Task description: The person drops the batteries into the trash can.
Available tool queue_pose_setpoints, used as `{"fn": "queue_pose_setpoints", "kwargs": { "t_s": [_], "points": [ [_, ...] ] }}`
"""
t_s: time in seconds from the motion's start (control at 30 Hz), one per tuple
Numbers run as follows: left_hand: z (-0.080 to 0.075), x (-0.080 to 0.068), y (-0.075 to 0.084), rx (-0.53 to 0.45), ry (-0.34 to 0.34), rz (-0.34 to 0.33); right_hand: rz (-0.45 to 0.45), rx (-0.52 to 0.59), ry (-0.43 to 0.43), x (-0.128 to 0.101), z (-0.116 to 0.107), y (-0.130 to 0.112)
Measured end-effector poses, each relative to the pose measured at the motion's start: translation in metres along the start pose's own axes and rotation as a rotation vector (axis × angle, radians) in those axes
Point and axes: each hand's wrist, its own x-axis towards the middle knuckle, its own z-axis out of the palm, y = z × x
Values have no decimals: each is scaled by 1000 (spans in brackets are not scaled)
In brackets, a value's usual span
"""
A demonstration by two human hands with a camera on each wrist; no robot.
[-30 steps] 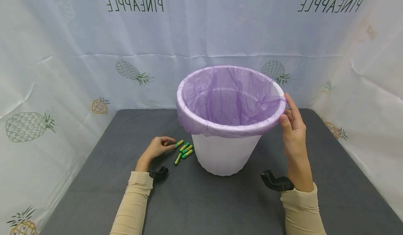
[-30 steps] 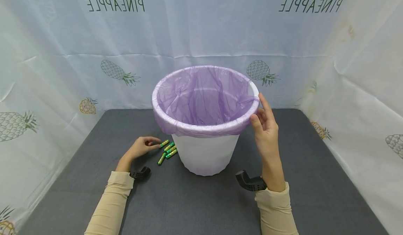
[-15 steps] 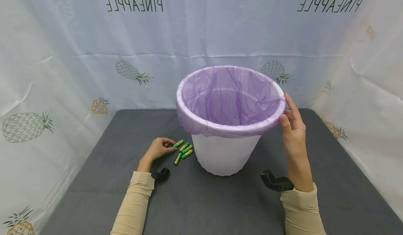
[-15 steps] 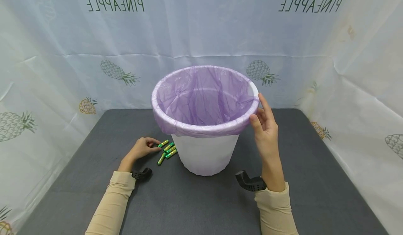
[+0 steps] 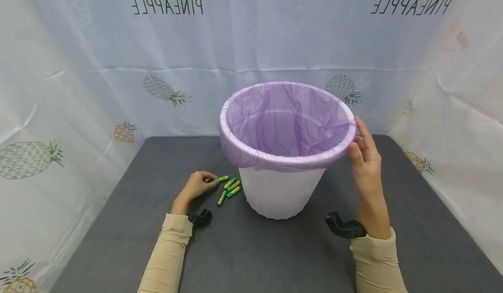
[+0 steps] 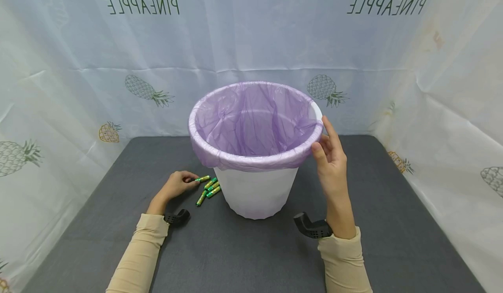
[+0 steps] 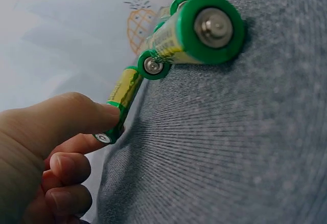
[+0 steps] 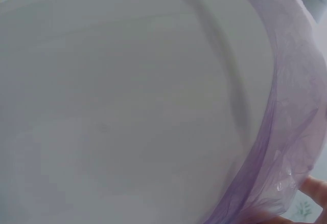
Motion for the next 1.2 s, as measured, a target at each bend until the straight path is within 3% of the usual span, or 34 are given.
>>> {"fn": "queue_pose_setpoints", "kwargs": {
  "t_s": [0.37,0.67,1.2],
  "points": [
    [-9,-5,7,-16,37,-8,-34,22,-47,0,0,-2],
    [-21,-10,16,-13,91,-35,-30,12,-8,0,3,-2],
    [-44,-19,39,-17,214,49,-58,17,-26,0,0,0]
  ]
}}
